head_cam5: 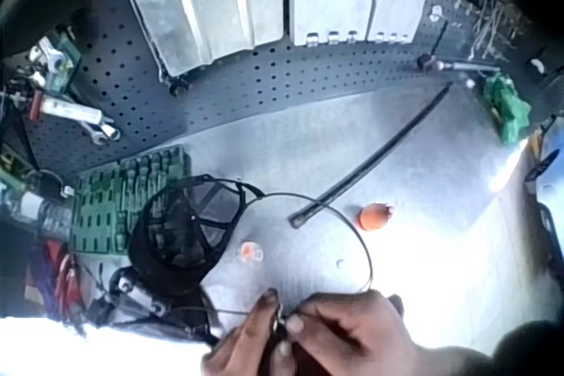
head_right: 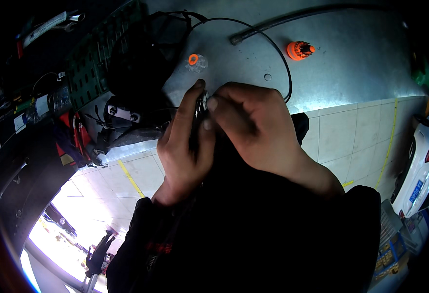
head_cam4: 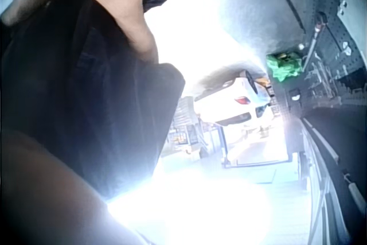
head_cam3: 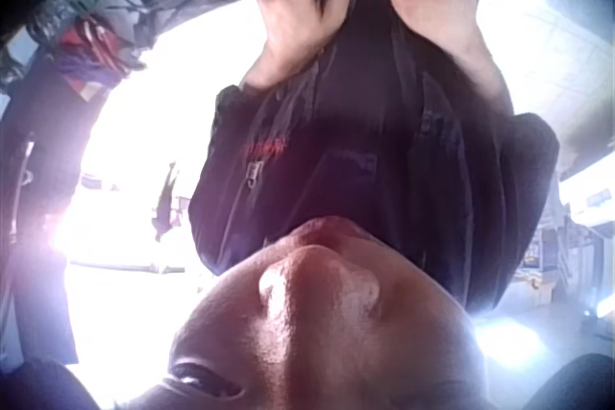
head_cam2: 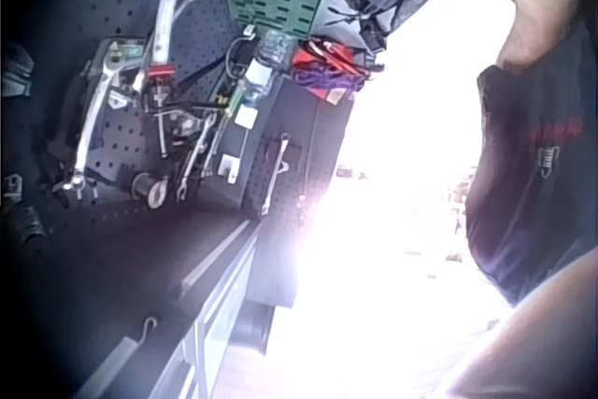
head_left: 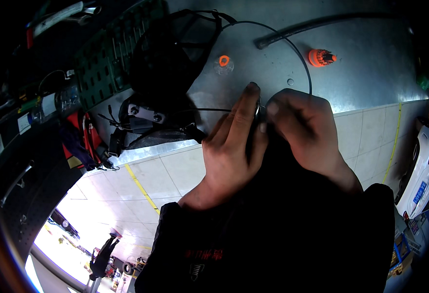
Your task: The person walks to a workbench and uses a small metal tool to pry open the casing of a Mercedes-Benz car key fob. They manipulate the tool along the seam to separate the two halves of the fob and then reassemble it.
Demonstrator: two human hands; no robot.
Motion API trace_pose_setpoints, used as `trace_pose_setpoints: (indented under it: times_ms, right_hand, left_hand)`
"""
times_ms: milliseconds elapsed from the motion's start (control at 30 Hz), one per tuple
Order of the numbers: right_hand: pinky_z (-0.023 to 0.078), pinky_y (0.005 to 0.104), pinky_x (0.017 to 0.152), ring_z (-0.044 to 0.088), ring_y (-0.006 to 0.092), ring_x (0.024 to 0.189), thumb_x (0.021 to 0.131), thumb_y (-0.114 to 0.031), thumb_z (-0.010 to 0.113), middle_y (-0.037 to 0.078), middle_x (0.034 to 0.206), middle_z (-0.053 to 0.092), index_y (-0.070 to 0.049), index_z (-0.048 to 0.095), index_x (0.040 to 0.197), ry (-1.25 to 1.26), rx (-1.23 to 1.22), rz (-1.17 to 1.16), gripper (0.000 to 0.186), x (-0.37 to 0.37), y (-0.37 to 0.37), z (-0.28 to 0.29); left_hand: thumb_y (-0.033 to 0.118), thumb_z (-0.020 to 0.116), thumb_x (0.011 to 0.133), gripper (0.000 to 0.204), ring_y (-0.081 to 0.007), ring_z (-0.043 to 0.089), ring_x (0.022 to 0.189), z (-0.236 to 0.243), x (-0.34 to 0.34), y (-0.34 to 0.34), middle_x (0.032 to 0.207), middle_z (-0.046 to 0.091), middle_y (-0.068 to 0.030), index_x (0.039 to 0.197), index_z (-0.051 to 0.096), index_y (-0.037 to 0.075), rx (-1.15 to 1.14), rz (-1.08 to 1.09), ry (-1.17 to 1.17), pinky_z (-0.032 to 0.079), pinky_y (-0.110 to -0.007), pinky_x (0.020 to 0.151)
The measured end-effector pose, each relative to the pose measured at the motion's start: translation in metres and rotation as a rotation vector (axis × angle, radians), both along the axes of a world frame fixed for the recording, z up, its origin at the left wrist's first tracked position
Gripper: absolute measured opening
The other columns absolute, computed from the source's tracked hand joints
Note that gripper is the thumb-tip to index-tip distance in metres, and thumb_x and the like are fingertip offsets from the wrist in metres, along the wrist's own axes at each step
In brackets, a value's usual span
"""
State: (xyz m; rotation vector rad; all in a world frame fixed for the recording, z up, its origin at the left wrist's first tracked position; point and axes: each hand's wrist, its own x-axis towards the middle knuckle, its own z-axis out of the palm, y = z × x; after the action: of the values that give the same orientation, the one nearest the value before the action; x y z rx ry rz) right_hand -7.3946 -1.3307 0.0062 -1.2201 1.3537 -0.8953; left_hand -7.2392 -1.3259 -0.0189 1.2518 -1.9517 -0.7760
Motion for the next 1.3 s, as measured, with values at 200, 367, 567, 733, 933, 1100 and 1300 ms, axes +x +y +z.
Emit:
trace_pose_setpoints:
  times_ms: [200, 367, 567, 733, 933, 1100, 1300]
  right_hand:
    - [0.027, 0.0224, 0.043, 0.037, 0.0043, 0.046, 0.096, -0.013, 0.053, -0.001, 0.054, 0.047, 0.0, 0.057, 0.072, -0.495, 0.387, -0.052, 0.028, -0.004, -0.003, -0.01]
    - [0.027, 0.0216, 0.041, 0.036, 0.0038, 0.044, 0.095, -0.016, 0.055, -0.002, 0.053, 0.047, 0.001, 0.062, 0.077, -0.624, 0.5, -0.069, 0.026, -0.006, -0.006, -0.015]
    - [0.04, 0.0224, 0.046, 0.053, 0.0087, 0.05, 0.091, -0.011, 0.06, 0.005, 0.066, 0.063, 0.001, 0.067, 0.095, 0.0, 0.097, -0.012, 0.015, -0.002, -0.004, -0.008]
    - [0.051, 0.0238, 0.052, 0.069, 0.0153, 0.063, 0.086, -0.007, 0.064, 0.011, 0.078, 0.07, -0.002, 0.067, 0.1, 0.284, -0.22, -0.033, 0.015, 0.0, 0.003, -0.007]
    - [0.051, 0.0231, 0.048, 0.068, 0.0164, 0.06, 0.079, -0.008, 0.072, 0.006, 0.077, 0.07, -0.005, 0.067, 0.094, 0.452, -0.497, -0.082, 0.017, 0.004, 0.006, 0.005]
    - [0.052, 0.0234, 0.048, 0.067, 0.0175, 0.059, 0.076, -0.006, 0.075, 0.007, 0.075, 0.069, -0.004, 0.066, 0.093, 0.497, -0.611, -0.079, 0.019, 0.004, 0.006, 0.005]
    - [0.052, 0.0229, 0.048, 0.067, 0.0168, 0.061, 0.077, -0.005, 0.073, 0.007, 0.077, 0.069, -0.003, 0.065, 0.095, 0.542, -0.645, -0.046, 0.02, 0.004, 0.005, 0.007]
  left_hand:
    - [0.004, 0.06, 0.085, 0.054, -0.0357, 0.065, 0.101, -0.007, 0.002, -0.001, 0.12, 0.061, -0.0212, 0.137, 0.044, 0.002, 0.002, -0.035, -0.078, 0.056, -0.037, 0.08]
    - [0.004, 0.058, 0.087, 0.052, -0.0362, 0.065, 0.101, -0.012, -0.001, -0.002, 0.12, 0.061, -0.0211, 0.137, 0.045, 0.002, 0.008, 0.023, -0.05, 0.056, -0.038, 0.082]
    - [0.006, 0.053, 0.089, 0.043, -0.0352, 0.064, 0.104, -0.014, 0.0, 0.002, 0.124, 0.059, -0.0206, 0.131, 0.05, 0.001, 0.111, 0.071, -0.004, 0.053, -0.036, 0.084]
    - [0.006, 0.053, 0.091, 0.04, -0.0224, 0.068, 0.093, 0.009, -0.001, -0.001, 0.109, 0.065, -0.0174, 0.131, 0.049, 0.001, 0.463, 0.116, 0.202, 0.053, -0.029, 0.077]
    - [0.004, 0.052, 0.093, 0.038, -0.0171, 0.066, 0.093, 0.007, 0.005, 0.003, 0.108, 0.065, -0.0139, 0.131, 0.048, 0.001, 0.495, 0.051, 0.401, 0.051, -0.027, 0.08]
    - [0.004, 0.054, 0.092, 0.04, -0.0213, 0.066, 0.1, 0.007, 0.003, 0.004, 0.115, 0.064, -0.0158, 0.132, 0.048, 0.001, 0.433, 0.033, 0.363, 0.051, -0.028, 0.084]
    - [0.011, 0.049, 0.095, 0.039, -0.0209, 0.061, 0.104, 0.004, 0.002, 0.005, 0.125, 0.059, -0.0157, 0.131, 0.05, -0.003, 0.329, 0.025, 0.321, 0.048, -0.028, 0.086]
